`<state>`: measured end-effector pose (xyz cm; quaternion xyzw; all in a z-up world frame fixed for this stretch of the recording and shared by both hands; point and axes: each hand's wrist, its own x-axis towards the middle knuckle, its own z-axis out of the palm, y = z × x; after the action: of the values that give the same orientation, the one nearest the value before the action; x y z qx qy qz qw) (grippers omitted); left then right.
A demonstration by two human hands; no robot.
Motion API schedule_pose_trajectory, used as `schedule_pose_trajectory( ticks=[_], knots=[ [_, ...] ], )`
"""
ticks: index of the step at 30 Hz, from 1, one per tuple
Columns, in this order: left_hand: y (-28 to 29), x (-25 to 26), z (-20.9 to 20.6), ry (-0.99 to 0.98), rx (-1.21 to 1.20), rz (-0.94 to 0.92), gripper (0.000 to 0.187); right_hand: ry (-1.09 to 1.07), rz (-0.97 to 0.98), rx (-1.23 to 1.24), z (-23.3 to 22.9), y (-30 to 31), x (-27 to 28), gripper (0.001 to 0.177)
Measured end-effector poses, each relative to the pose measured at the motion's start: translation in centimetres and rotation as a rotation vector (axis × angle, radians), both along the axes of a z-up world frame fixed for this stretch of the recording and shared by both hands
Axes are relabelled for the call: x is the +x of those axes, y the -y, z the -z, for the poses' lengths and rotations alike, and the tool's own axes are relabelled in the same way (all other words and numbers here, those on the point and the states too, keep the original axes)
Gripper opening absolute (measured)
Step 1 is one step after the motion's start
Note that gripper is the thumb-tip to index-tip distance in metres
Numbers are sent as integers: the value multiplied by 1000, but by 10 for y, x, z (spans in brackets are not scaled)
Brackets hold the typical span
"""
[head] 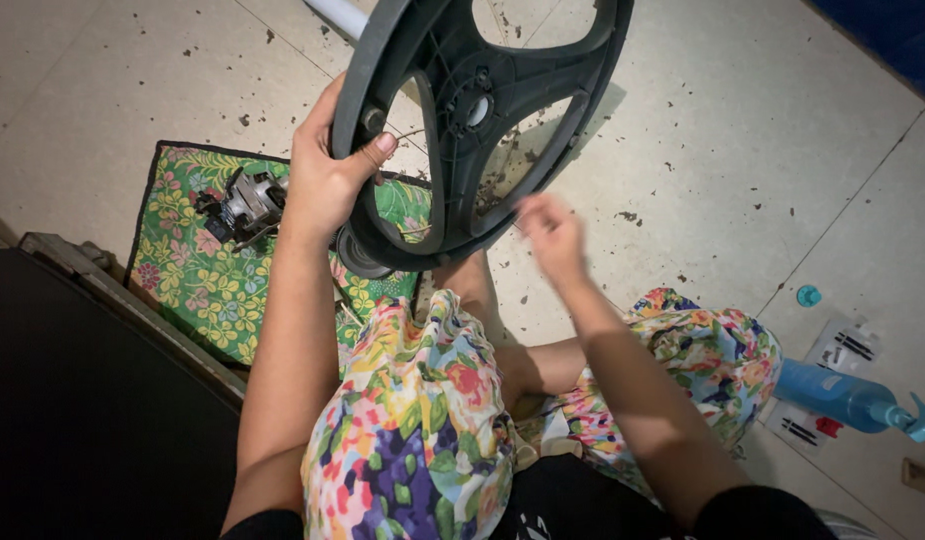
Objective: The person scrapes debris off a black plastic steering wheel using a small metal tool. They then attach the wheel to a white vertical pole and secure it by tightening a nut with a wrench.
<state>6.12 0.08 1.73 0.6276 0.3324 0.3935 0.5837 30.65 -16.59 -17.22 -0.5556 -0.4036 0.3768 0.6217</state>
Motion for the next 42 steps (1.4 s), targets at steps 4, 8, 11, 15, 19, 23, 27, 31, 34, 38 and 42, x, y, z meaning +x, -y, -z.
schedule_pose_trajectory(
  ticks=[4,8,11,15,19,23,27,31,34,38,42],
  knots=[
    [2,-1,1,22,-3,14,66,554,-97,-217,-15,26,-22,13],
    [0,-1,0,-5,15,4,66,410,-25,-270,-26,36,-30,15],
    [0,-2,2,13,23,21,65,534,-124,-124,-26,33,-45,18],
    [3,-3,3,-1,17,0,68,666,-111,-296,-42,29,-44,18],
    [3,-3,2,-3,17,2,66,534,-120,-303,-55,25,-50,19],
    [4,-3,2,1,9,1,66,580,-199,-353,-48,6,-41,18],
    [2,-2,4,23,5,11,67,460,-77,-422,-44,15,-23,19],
    [2,-3,4,-1,22,9,66,251,-242,-311,-17,17,-23,19],
    [2,-2,2,5,26,13,65,613,-86,-507,1,20,4,15],
    [5,-2,0,-16,33,-2,63,363,120,-622,-17,34,73,21],
    [7,-1,-2,2,17,-5,63,-257,161,-234,-41,49,156,22]
  ],
)
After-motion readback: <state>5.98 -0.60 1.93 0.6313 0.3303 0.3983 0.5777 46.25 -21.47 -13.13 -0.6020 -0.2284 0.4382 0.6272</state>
